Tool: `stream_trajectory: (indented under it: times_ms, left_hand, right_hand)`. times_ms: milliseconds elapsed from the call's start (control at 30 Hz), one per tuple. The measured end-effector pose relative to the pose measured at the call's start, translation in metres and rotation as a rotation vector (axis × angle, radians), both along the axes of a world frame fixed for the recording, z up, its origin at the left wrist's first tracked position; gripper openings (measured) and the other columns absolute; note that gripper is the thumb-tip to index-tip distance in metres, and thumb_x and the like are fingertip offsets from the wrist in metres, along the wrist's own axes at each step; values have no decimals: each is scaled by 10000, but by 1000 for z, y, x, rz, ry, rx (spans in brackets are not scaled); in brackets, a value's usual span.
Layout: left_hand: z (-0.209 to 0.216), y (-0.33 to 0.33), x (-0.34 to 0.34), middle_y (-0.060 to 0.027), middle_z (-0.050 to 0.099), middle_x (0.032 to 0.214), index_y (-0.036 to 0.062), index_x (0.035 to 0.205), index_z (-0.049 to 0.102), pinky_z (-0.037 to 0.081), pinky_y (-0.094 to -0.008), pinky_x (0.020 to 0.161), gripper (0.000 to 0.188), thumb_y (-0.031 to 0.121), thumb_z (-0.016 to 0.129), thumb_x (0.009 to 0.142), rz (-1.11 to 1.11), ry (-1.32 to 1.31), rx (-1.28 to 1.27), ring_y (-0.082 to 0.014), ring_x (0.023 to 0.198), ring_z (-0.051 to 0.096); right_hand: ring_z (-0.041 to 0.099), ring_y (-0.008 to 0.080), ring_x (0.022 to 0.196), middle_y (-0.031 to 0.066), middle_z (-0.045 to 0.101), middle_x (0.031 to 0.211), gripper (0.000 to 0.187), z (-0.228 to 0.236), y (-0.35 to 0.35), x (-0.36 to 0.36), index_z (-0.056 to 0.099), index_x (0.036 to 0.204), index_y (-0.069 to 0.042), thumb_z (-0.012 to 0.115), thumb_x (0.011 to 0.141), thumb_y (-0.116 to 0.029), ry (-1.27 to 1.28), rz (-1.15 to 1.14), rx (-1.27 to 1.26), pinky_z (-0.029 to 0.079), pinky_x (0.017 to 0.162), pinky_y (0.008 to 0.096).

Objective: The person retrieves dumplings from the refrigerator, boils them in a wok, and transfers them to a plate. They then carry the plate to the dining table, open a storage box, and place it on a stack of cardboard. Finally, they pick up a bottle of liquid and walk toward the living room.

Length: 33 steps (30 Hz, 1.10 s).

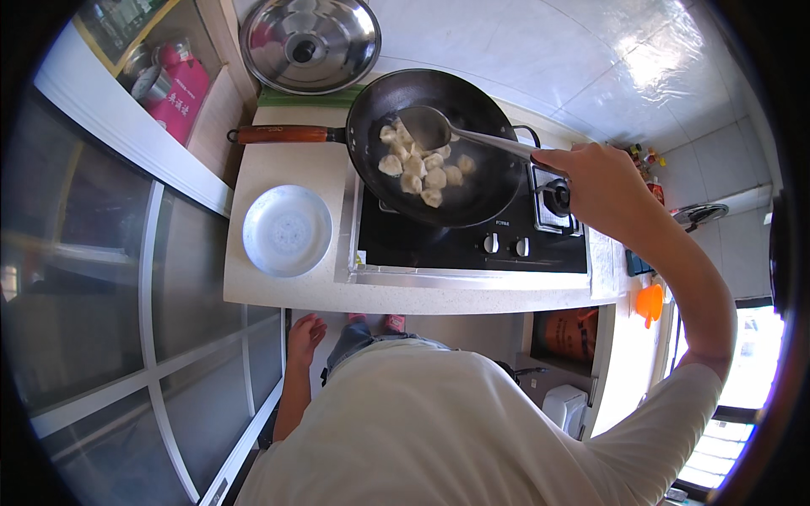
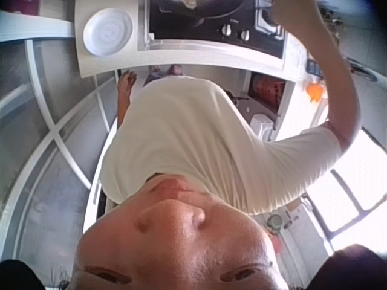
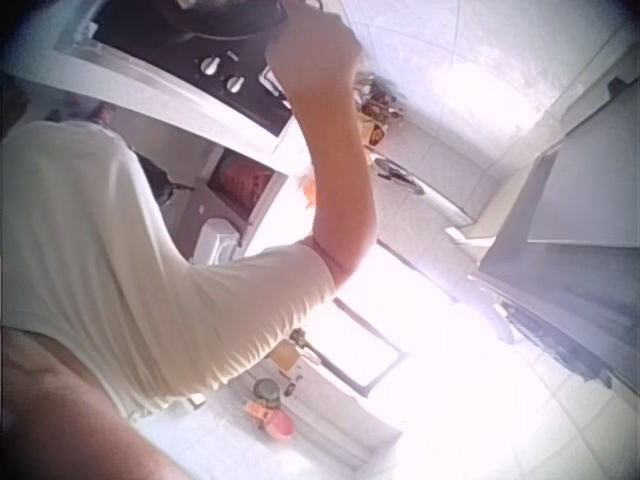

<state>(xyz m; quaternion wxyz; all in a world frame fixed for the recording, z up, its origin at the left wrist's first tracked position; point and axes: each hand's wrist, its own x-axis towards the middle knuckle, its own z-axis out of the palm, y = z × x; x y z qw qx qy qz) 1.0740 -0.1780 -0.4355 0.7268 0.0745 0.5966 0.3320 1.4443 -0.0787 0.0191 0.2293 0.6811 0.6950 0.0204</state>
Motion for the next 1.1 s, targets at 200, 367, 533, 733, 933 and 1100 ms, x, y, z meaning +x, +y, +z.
stream_trajectory:
  times_ms: [200, 367, 533, 733, 933, 1100]
  left_hand:
    - [0, -1, -3, -91, 590, 934, 55, 1029, 531, 481, -322, 740, 203, 114, 491, 839, -5, 1, -12, -212, 830, 595]
    - [9, 3, 1, -89, 594, 922, 49, 1024, 530, 484, -325, 737, 206, 118, 499, 832, -4, -5, 14, -212, 821, 596]
    - [11, 10, 5, -92, 596, 913, 41, 1012, 523, 484, -332, 741, 209, 112, 502, 817, -15, -24, 59, -210, 812, 597]
    - [10, 9, 7, -104, 594, 928, 35, 1039, 503, 478, -331, 737, 237, 135, 495, 824, -65, 43, -11, -213, 818, 598]
    - [-23, -1, -1, -108, 590, 963, 43, 1077, 492, 465, -348, 746, 279, 174, 496, 831, -146, 129, -132, -229, 849, 592]
    - [-75, -35, -33, -87, 592, 989, 83, 1089, 499, 447, -363, 741, 291, 217, 505, 831, -173, 180, -269, -231, 886, 584]
  right_hand:
    - [623, 257, 790, 133, 636, 926, 458, 3, 11, 31, 612, 1059, -86, 534, 624, 37, 90, -144, 60, 499, 740, 332]
    - [599, 247, 776, 134, 629, 944, 454, 14, 35, 46, 606, 1083, -88, 536, 661, 62, 45, -227, -21, 493, 720, 313]
    - [508, 137, 471, 149, 616, 754, 514, 43, 61, 57, 586, 1115, -73, 564, 633, 102, 231, -711, -312, 422, 393, 232]
    - [536, 133, 477, 148, 615, 763, 517, 27, 45, 119, 542, 1169, -75, 590, 682, 93, 636, -826, -479, 454, 431, 216]
    - [653, 273, 744, 159, 633, 880, 574, -25, -6, 140, 457, 1249, -81, 645, 720, 41, 968, -872, -518, 558, 619, 331]
    - [624, 181, 590, 181, 622, 925, 596, -86, -32, 128, 344, 1295, -88, 583, 763, 35, 1333, -904, -588, 533, 516, 279]
